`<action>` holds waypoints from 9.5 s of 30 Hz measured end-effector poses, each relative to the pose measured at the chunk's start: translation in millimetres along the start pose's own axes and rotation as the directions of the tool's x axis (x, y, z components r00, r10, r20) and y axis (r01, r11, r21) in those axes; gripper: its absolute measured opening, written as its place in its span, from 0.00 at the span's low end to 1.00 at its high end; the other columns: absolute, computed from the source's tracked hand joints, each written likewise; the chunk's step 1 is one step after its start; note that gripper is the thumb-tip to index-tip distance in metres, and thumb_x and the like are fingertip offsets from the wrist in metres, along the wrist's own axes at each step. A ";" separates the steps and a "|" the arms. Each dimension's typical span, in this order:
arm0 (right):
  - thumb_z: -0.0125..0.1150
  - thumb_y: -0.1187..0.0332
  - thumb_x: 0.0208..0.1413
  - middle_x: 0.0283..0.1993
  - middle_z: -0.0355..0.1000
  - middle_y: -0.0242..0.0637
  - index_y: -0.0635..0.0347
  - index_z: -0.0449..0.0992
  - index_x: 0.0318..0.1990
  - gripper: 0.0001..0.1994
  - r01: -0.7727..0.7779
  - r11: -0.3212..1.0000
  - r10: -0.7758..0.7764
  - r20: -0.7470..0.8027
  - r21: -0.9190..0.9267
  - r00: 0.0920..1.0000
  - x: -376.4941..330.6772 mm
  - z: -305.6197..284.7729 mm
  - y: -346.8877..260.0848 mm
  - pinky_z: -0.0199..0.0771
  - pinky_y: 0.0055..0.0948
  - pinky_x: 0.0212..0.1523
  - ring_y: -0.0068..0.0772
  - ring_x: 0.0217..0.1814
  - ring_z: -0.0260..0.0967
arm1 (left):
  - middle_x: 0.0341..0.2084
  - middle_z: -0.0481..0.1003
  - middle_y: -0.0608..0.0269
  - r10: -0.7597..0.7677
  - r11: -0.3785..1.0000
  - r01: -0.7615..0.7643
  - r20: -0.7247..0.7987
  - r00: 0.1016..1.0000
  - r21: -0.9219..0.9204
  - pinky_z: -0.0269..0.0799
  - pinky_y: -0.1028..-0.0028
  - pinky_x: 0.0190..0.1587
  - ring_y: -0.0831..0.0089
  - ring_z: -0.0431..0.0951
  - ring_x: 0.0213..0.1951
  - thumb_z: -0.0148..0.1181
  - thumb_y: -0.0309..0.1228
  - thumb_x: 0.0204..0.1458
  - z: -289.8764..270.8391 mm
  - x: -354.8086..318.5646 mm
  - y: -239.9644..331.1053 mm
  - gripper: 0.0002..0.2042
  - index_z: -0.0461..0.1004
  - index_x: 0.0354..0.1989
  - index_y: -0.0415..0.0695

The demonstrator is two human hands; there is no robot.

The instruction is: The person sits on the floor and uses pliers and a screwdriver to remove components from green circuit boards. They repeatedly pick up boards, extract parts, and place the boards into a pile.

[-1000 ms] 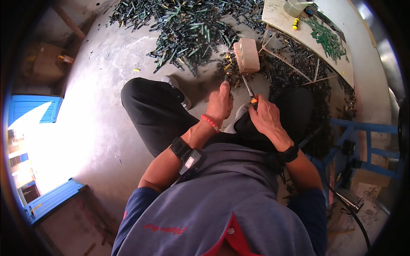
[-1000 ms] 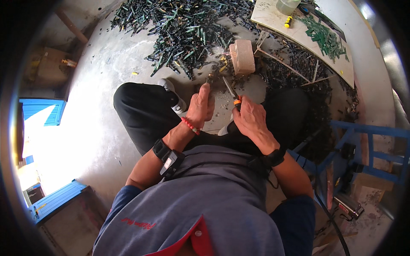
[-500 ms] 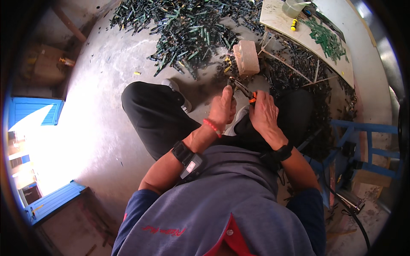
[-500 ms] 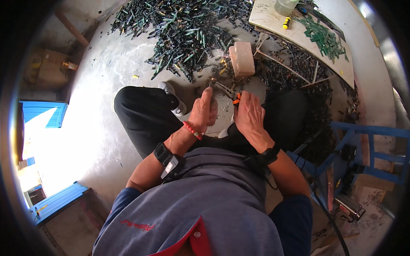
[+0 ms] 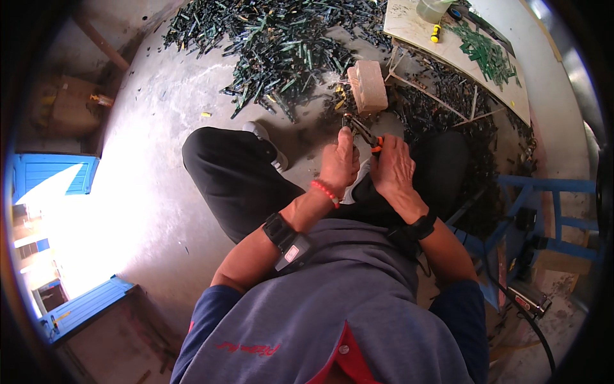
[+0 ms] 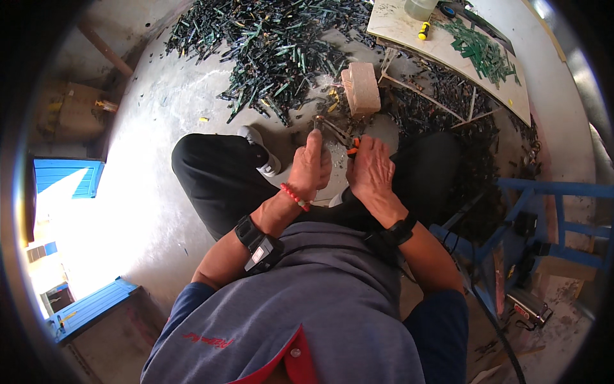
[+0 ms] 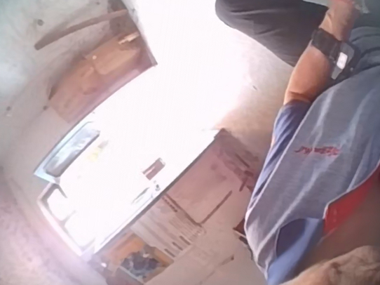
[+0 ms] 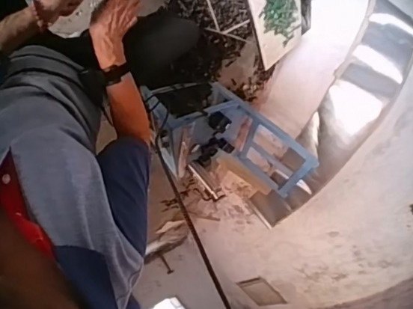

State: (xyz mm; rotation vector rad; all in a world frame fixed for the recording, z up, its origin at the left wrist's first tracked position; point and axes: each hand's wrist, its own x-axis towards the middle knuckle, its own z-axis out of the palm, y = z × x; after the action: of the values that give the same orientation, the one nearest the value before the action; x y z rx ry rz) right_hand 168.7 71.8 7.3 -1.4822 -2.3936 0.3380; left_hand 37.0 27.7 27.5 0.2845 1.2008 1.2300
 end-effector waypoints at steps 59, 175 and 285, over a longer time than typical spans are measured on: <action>0.55 0.76 0.42 0.33 0.63 0.42 0.63 0.66 0.35 0.10 0.157 0.956 -0.194 -0.131 -0.249 0.972 6.0 -10.4 17.5 0.69 0.34 0.34 0.43 0.38 0.64 | 0.08 0.49 0.72 -0.317 0.946 0.317 0.006 0.948 -0.074 0.38 0.78 0.11 0.80 0.43 0.09 0.39 0.57 0.54 0.5 -4.6 7.2 0.26 0.51 0.14 0.50; 0.61 0.69 0.53 0.23 0.62 0.19 0.61 0.74 0.31 0.05 -0.263 0.403 0.017 0.280 0.877 0.960 32.7 -26.1 -32.3 0.56 0.15 0.25 0.10 0.24 0.54 | 0.12 0.52 0.76 -0.318 0.801 0.522 0.531 0.785 -0.293 0.42 0.81 0.14 0.84 0.46 0.12 0.41 0.52 0.57 -64.7 6.2 -32.1 0.22 0.59 0.17 0.51; 0.59 0.72 0.50 0.34 0.70 0.29 0.64 0.71 0.45 0.14 -0.631 0.075 -0.150 0.634 0.772 0.759 238.8 -35.6 27.3 0.67 0.18 0.31 0.17 0.32 0.66 | 0.12 0.56 0.74 -0.144 0.987 0.159 0.298 0.944 -0.026 0.39 0.79 0.16 0.81 0.48 0.13 0.31 0.67 0.51 0.2 168.6 108.1 0.31 0.59 0.17 0.51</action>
State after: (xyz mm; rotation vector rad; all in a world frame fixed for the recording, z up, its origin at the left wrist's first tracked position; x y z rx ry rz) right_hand 104.4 299.5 62.3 -1.0242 -1.2338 2.2911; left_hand -47.3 209.0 14.8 0.3211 0.9144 1.0400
